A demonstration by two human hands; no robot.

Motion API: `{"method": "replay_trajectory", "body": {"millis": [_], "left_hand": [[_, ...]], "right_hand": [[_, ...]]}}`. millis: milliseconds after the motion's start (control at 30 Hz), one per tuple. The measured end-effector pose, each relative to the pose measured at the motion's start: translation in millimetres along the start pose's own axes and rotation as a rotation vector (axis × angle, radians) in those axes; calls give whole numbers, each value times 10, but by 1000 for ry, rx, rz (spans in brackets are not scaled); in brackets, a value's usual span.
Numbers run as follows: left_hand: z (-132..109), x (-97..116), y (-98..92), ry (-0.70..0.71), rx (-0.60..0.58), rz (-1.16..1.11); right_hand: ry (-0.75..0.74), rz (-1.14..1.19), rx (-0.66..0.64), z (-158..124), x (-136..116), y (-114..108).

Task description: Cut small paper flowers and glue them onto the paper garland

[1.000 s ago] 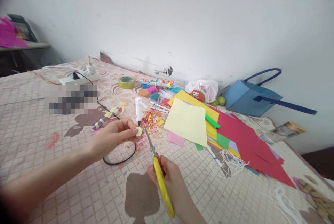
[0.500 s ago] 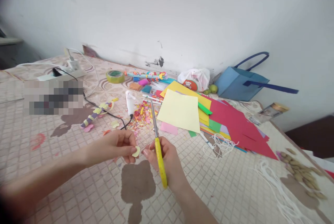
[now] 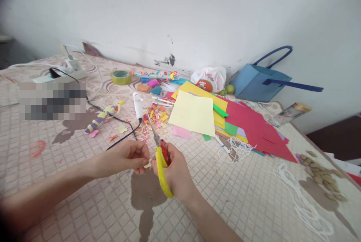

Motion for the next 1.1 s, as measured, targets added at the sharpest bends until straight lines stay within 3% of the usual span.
{"method": "replay_trajectory", "body": {"millis": [267,433,600,733,967,1100], "left_hand": [[-12,80,-53,115,98,23],[26,9,-3,45,94,-141],[2,8,-56,33,171,-237],[-53,118,-208,90,224,-255],[-225,348,-493,224,302,-343],[-268,385,-557,251,319,-368]], "right_hand": [[-5,-9,47,13,-8,-39],[-45,13,134,9,-31,-109],[-61,55,148,-1,-27,-106],[-59,37,77,-6,-22,-85],[-39,-140,-178,-42,51,54],[-24,-245,-169,-26,194,53]]}}
Point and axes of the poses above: each hand's wrist, its own z-axis towards the middle knuckle, its own y-axis out of the palm, x = y × z, the point moved 8 cm from there along z, towards the middle knuckle, and after that the axes turned 10 degrees about -y, right-handed, at the moved point
